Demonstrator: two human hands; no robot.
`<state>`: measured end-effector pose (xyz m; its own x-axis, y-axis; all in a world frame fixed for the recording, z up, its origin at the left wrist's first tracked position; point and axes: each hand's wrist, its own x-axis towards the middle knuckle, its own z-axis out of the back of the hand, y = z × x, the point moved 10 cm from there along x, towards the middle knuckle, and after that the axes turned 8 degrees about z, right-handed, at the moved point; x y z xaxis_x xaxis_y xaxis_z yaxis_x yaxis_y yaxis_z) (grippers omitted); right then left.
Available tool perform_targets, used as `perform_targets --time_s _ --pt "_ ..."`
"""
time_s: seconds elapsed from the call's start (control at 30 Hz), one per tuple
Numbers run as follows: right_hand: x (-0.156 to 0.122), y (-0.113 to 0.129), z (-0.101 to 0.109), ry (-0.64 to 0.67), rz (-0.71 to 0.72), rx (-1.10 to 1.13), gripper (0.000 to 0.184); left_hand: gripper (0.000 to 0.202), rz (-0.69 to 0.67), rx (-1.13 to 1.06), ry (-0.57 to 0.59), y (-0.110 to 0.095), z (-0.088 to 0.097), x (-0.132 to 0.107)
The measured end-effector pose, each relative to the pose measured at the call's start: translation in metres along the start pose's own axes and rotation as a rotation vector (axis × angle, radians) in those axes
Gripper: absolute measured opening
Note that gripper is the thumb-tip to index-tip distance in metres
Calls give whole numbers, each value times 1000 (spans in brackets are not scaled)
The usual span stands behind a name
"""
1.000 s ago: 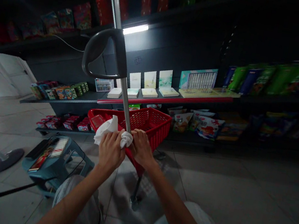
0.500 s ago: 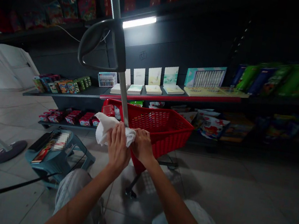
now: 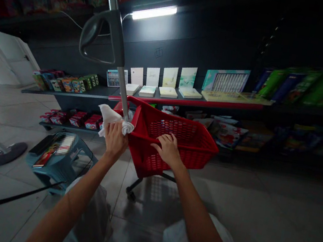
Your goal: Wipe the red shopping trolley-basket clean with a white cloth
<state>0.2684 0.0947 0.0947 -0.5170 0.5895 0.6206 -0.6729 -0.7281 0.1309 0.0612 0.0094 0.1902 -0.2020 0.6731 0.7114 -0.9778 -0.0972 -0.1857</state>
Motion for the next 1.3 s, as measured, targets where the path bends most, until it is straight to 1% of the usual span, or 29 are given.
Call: perform_targets --time_s 0.1,0.17,0.23,0.37,0.43,0.5,0.63,0.73,0.8,0.87,0.93,0.97,1.0,1.03,1.07,1.1,1.13,1.17,1.2,1.23,1.27,1.3 --pt "1 3 -2 10 -28 -33 39 43 -14 -13 -13 7 -3 3" --pt "-1 -4 -5 28 -76 -52 41 43 -17 -27 -19 13 -6 6" --pt "-5 -17 -8 65 -143 -69 42 42 -13 -44 -21 19 -10 9" --pt "-22 -56 -14 174 -287 -112 42 41 15 -96 -32 35 -20 19" --pt "-31 -72 -14 210 -326 -143 40 40 23 -119 -47 44 -25 23" --pt "-37 -82 -12 221 -335 -169 37 41 19 -128 -60 51 -30 26" --pt "-40 -85 -14 207 -304 -178 30 41 20 -143 -65 60 -36 31" --pt "-37 -83 -20 185 -289 -168 29 43 39 -204 -91 63 -34 28" --pt "-35 -82 -23 161 -290 -149 28 47 39 -282 -125 64 -31 19" --pt "-31 -79 -21 102 -295 -107 26 49 37 -378 -154 65 -27 1" --pt "-22 -69 -14 -3 -271 -20 26 47 61 -478 -149 68 -27 -22" --pt "-17 -60 -8 -70 -243 44 28 45 99 -531 -139 71 -29 -34" --pt "-12 -49 -2 -135 -202 121 31 44 141 -588 -102 72 -32 -46" --pt "-6 -35 3 -193 -155 211 35 46 200 -646 -61 74 -37 -57" --pt "-1 -20 7 -237 -104 313 39 49 299 -697 0 76 -44 -66" --pt "4 -3 7 -246 -56 429 43 53 404 -747 61 78 -52 -74" --pt "9 15 2 -215 -23 571 47 57 512 -804 105 79 -59 -81" --pt "13 34 -8 -146 -2 742 52 59 602 -872 149 76 -65 -85" --pt "16 52 -21 -46 -8 926 59 60 666 -952 207 71 -71 -86" --pt "16 70 -35 53 -31 1093 67 61 711 -1028 261 64 -77 -85" --pt "15 84 -47 124 -64 1228 74 61 728 -1089 310 57 -81 -82" --pt "13 95 -56 164 -110 1330 78 60 721 -1132 340 51 -84 -78"
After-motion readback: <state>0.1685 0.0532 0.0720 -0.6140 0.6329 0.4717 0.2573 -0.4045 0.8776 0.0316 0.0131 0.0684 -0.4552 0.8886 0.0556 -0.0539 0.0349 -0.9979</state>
